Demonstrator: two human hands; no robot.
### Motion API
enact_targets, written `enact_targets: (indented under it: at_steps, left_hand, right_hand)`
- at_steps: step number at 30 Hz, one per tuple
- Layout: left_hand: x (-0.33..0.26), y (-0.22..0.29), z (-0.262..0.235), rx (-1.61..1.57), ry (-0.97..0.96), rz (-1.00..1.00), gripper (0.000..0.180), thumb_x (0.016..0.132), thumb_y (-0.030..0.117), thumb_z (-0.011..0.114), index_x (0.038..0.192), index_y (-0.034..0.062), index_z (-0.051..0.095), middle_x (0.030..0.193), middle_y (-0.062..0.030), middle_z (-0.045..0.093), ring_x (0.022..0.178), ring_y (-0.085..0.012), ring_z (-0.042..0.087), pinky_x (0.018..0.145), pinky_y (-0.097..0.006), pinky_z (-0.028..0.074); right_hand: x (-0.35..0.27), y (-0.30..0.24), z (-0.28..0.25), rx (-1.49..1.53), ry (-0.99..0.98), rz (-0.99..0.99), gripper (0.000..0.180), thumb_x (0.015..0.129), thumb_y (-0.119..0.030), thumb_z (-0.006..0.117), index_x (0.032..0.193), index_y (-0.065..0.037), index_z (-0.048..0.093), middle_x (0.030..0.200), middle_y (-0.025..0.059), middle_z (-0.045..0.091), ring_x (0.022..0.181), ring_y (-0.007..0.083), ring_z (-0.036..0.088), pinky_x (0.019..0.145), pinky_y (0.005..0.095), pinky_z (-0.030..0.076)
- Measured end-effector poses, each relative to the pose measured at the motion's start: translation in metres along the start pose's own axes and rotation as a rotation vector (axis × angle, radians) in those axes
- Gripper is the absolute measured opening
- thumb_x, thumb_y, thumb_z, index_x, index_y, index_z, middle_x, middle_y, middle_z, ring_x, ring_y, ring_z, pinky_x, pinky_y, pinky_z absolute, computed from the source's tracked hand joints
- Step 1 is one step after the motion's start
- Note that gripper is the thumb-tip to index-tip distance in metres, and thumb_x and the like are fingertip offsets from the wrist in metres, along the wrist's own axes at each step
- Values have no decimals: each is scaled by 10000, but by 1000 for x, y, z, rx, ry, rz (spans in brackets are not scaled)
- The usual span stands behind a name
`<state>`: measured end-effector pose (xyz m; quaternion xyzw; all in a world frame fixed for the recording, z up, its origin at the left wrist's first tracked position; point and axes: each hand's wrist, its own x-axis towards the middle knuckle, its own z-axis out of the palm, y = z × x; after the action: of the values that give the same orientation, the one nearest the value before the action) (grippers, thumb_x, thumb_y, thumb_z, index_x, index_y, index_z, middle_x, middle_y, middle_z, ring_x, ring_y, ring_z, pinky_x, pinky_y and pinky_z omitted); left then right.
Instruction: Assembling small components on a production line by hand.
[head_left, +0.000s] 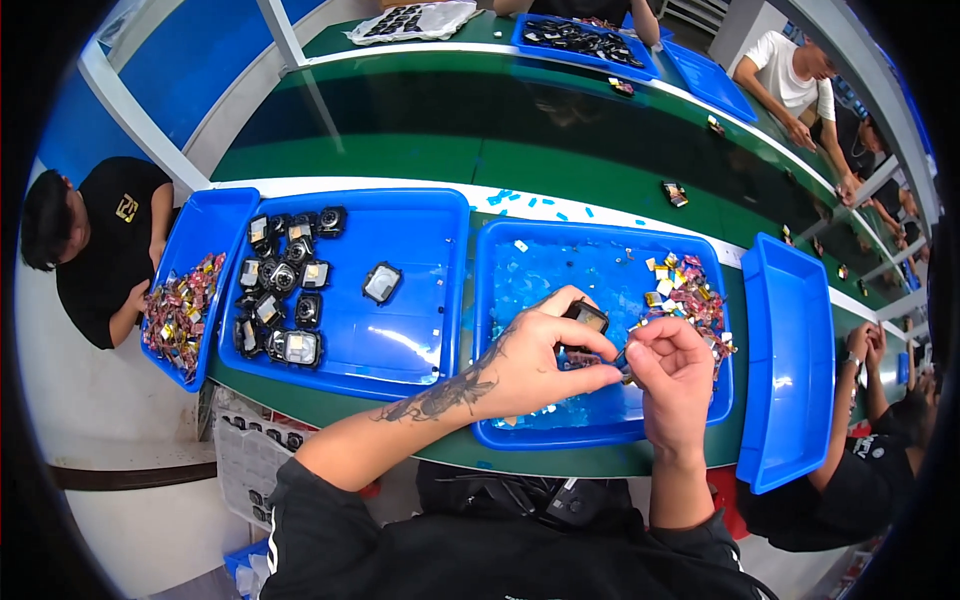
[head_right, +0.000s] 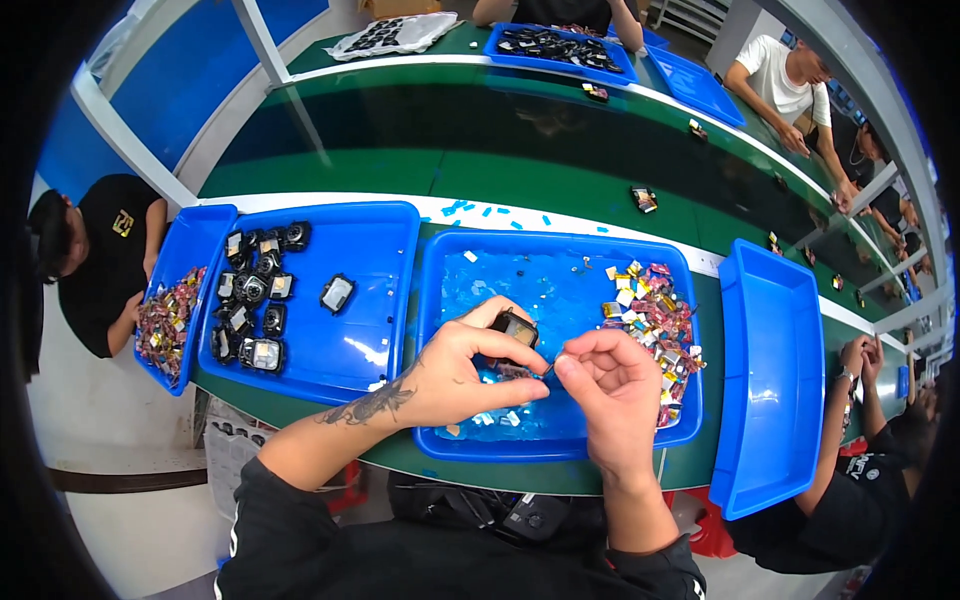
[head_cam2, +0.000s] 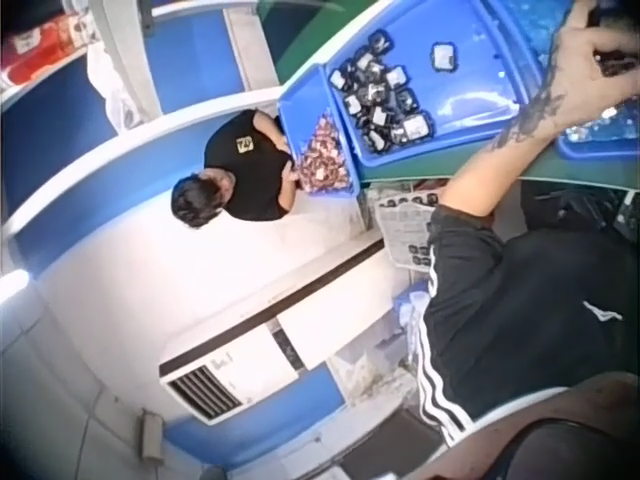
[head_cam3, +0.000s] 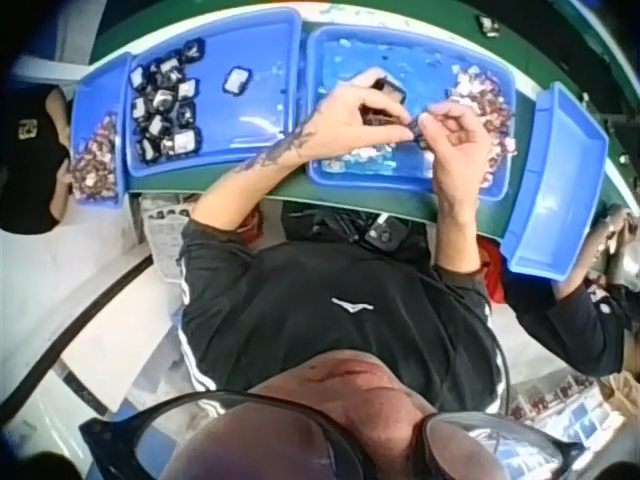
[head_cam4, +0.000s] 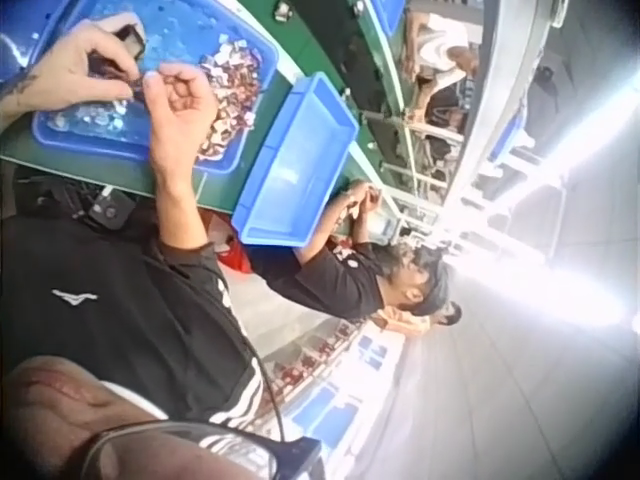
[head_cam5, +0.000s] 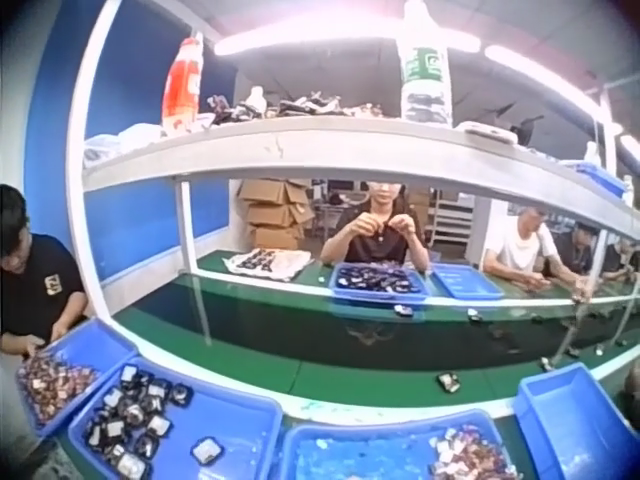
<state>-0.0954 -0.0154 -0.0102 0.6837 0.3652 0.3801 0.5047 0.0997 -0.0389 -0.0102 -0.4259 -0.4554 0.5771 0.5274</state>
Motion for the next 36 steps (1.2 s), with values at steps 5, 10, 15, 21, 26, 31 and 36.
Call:
enact_targets:
  at_steps: [5, 10, 15, 21, 26, 31, 36]
  left_hand:
    - [-1, -10, 5, 38, 83, 41, 173, 757, 109, 800, 903, 44, 735, 1010, -76, 563, 914, -171, 593, 789, -283, 496]
    - [-2, -3, 5, 42, 86, -18, 152, 767, 108, 792, 882, 31, 730, 1017, -83, 567, 901, -162, 599, 768, -282, 503]
    - [-1, -5, 6, 62, 94, 51, 157, 768, 112, 791, 887, 30, 730, 1012, -83, 572, 887, -162, 602, 748, -276, 503]
    - [-1, -16, 7, 79, 99, 74, 171, 780, 161, 765, 880, 31, 718, 1010, -132, 565, 849, -252, 622, 652, -333, 505]
    - [4, -9, -3, -85, 65, -134, 193, 759, 144, 798, 888, 19, 728, 999, -109, 573, 824, -166, 619, 679, -277, 521]
    - [7, -16, -1, -211, 28, -190, 137, 790, 67, 779, 895, -2, 724, 986, -68, 580, 831, -126, 600, 704, -217, 496]
    - [6, -12, -6, -358, -159, -273, 168, 790, 95, 779, 908, -10, 722, 969, -66, 609, 870, -119, 584, 786, -239, 487]
  right_hand:
    - [0, -5, 11, 59, 19, -32, 233, 844, 79, 646, 1054, 8, 575, 889, 29, 607, 739, 48, 568, 662, 170, 453]
    - [-2, -11, 8, -380, 77, -249, 211, 825, 86, 660, 1015, 25, 594, 914, 39, 583, 680, 26, 504, 585, 153, 413]
    - [2, -10, 1, -585, -37, -334, 166, 815, 78, 677, 958, 16, 622, 914, 45, 564, 656, 22, 482, 531, 167, 380]
    - [7, -11, 11, -986, -96, -575, 133, 813, 59, 647, 878, -13, 556, 859, 105, 559, 630, 205, 563, 529, 279, 436]
    - [-4, -18, 5, -985, -262, -482, 135, 827, 69, 588, 906, -17, 522, 852, 128, 580, 716, 314, 611, 594, 366, 487]
    - [11, -13, -3, -1011, -29, -387, 354, 871, 77, 570, 1218, 10, 568, 1014, 151, 602, 807, 230, 630, 654, 263, 507]
    - [10, 2, -9, -332, -281, -196, 207, 858, 75, 617, 1052, 19, 667, 996, 82, 593, 896, 105, 585, 782, 218, 493]
